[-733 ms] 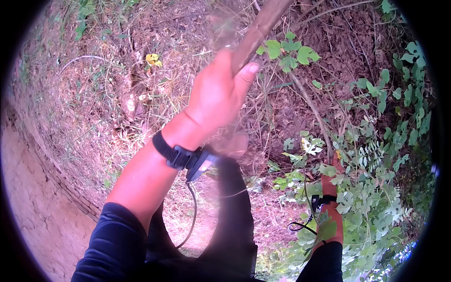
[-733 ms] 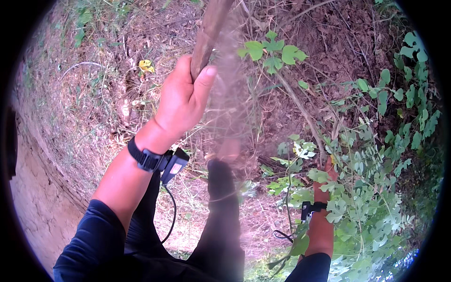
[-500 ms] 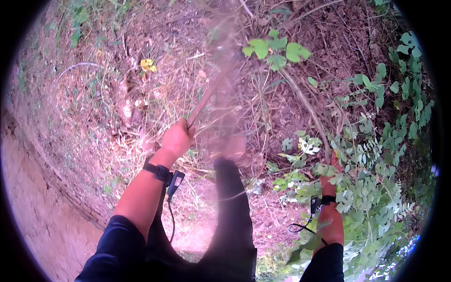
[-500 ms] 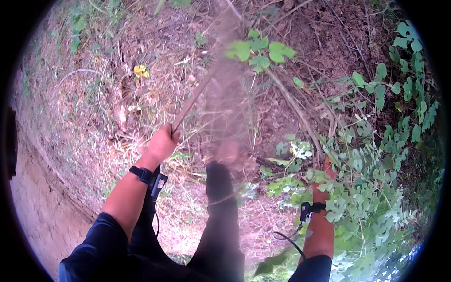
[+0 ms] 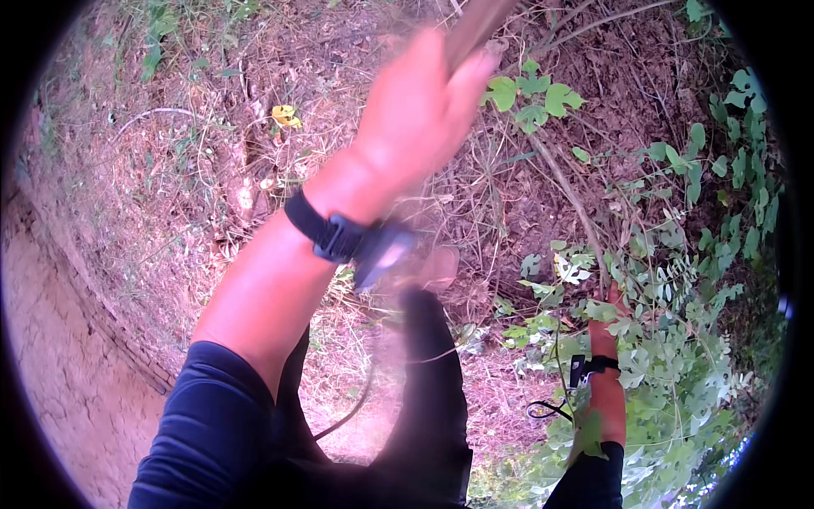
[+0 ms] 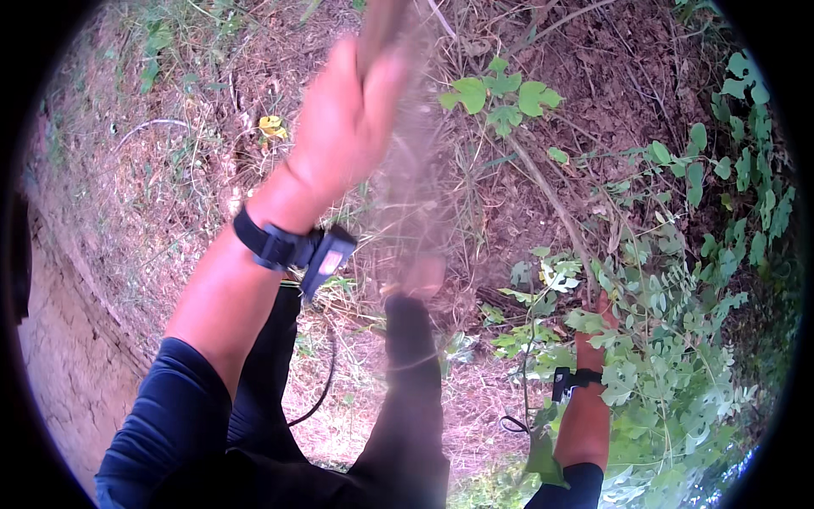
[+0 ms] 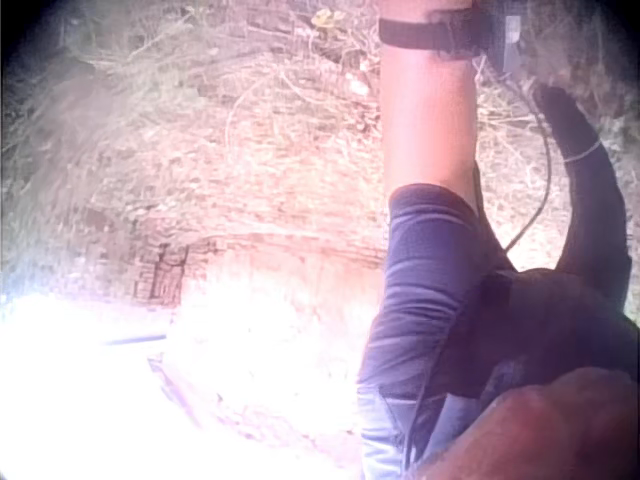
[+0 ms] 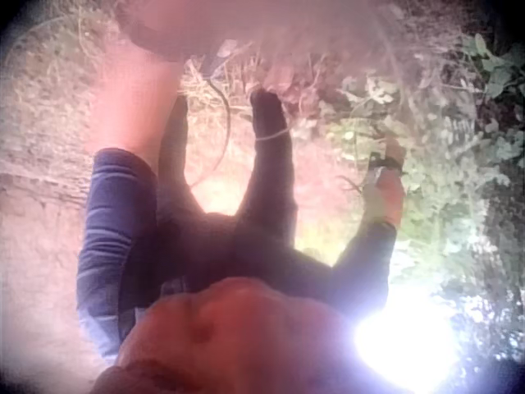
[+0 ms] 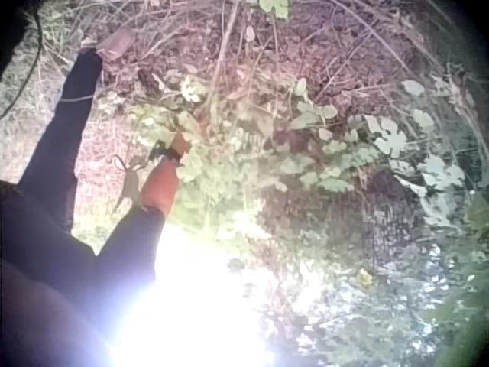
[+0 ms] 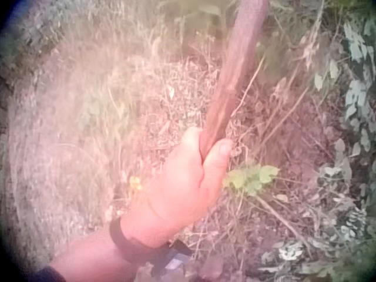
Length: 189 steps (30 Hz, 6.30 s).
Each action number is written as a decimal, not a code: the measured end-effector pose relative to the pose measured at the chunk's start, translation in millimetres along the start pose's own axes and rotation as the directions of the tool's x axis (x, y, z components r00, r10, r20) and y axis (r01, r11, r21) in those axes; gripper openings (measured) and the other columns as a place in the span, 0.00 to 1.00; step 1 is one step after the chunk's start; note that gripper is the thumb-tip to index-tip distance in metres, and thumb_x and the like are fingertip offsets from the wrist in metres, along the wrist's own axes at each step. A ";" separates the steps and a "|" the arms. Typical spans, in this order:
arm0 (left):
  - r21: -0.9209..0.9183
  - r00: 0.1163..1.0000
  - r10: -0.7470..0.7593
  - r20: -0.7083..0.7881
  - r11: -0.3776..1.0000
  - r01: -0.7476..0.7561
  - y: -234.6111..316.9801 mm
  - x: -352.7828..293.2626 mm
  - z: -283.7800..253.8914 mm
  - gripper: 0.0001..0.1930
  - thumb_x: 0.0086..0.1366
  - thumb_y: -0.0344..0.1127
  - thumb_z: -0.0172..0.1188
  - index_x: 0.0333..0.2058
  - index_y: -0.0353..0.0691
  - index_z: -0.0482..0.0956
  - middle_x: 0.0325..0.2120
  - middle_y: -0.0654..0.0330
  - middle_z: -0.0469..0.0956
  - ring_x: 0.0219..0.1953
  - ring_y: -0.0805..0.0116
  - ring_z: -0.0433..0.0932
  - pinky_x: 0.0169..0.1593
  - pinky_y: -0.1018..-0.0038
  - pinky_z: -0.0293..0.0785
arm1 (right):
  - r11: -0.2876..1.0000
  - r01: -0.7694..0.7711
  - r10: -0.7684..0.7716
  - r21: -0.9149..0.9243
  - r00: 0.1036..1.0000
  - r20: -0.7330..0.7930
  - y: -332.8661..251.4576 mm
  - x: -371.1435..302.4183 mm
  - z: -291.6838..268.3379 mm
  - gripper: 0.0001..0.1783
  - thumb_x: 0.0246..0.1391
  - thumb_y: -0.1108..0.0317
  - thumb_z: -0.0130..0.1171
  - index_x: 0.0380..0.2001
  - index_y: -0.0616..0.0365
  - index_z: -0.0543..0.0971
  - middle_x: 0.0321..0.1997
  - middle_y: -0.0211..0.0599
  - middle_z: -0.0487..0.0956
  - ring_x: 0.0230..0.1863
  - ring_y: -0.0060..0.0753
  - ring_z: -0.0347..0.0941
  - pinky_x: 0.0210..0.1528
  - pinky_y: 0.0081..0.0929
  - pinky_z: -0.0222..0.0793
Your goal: The person uses a long-handled sickle to cut and clear weeds and overgrown vegetation in a garden area. They repeatedly swing the tool to sever plant stems and pull up the cut foliage by hand, moving across the patch to remove the debris.
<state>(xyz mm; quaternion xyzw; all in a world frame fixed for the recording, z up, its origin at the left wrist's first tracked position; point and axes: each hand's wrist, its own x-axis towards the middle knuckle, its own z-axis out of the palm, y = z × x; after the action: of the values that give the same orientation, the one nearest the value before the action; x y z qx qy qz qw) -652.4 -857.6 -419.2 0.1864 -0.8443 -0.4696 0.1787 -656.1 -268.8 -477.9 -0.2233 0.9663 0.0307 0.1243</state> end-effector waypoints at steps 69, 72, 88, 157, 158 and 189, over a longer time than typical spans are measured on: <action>-0.165 0.580 -0.490 0.650 0.655 0.737 -34.2 -86.3 -20.9 0.13 0.70 0.43 0.53 0.34 0.37 0.74 0.18 0.63 0.71 0.16 0.70 0.67 0.21 0.71 0.64 | 0.987 -0.062 0.063 -0.150 0.998 0.004 12.8 -30.5 -4.4 0.38 0.58 0.50 0.60 0.68 0.47 0.61 0.46 0.45 0.77 0.47 0.43 0.73 0.51 0.36 0.69; 0.178 0.338 -0.715 0.612 0.541 0.822 -80.5 -100.0 -51.0 0.15 0.69 0.46 0.53 0.41 0.39 0.77 0.22 0.65 0.72 0.16 0.74 0.68 0.19 0.76 0.64 | 0.988 -0.088 0.089 -0.124 0.996 0.007 13.7 -34.2 -6.7 0.37 0.57 0.50 0.59 0.67 0.49 0.62 0.51 0.48 0.76 0.53 0.48 0.72 0.56 0.40 0.67; -0.361 0.972 0.192 0.136 0.923 -0.132 44.4 95.8 -47.0 0.21 0.73 0.51 0.48 0.30 0.38 0.66 0.19 0.65 0.70 0.19 0.71 0.69 0.22 0.73 0.65 | 0.977 -0.209 0.204 0.034 0.971 0.127 6.5 -37.7 0.0 0.33 0.59 0.48 0.55 0.64 0.49 0.66 0.51 0.47 0.77 0.51 0.49 0.74 0.55 0.41 0.69; 0.151 0.250 -0.797 0.549 0.389 0.909 -48.4 -187.5 -30.2 0.23 0.72 0.55 0.48 0.33 0.38 0.71 0.19 0.66 0.68 0.17 0.75 0.65 0.20 0.75 0.63 | 0.947 -0.321 0.307 0.004 0.908 0.285 12.2 -34.8 -11.1 0.27 0.60 0.53 0.55 0.58 0.55 0.71 0.53 0.47 0.77 0.50 0.48 0.75 0.55 0.43 0.69; 0.140 0.271 -0.792 0.548 0.406 0.903 -48.2 -186.3 -36.4 0.24 0.71 0.56 0.47 0.38 0.35 0.72 0.24 0.60 0.72 0.24 0.71 0.70 0.29 0.72 0.67 | 0.946 -0.325 0.311 0.000 0.906 0.286 13.9 -38.2 -11.9 0.27 0.60 0.53 0.55 0.58 0.55 0.71 0.53 0.47 0.77 0.50 0.48 0.75 0.55 0.43 0.69; -0.759 0.868 -0.496 -0.005 0.567 0.320 -37.3 10.4 -138.6 0.25 0.75 0.56 0.38 0.23 0.46 0.64 0.13 0.69 0.62 0.12 0.77 0.59 0.17 0.78 0.56 | 0.965 -0.103 0.135 -0.242 0.984 0.119 1.1 -10.3 -13.3 0.29 0.56 0.56 0.62 0.56 0.62 0.71 0.48 0.54 0.77 0.47 0.55 0.74 0.49 0.45 0.72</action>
<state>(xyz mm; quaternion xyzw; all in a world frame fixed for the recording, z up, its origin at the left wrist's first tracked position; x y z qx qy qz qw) -589.8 -981.6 -381.4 0.3391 -0.4896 -0.7739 0.2155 -650.6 -265.0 -462.4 -0.1752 0.9569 0.1674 0.1599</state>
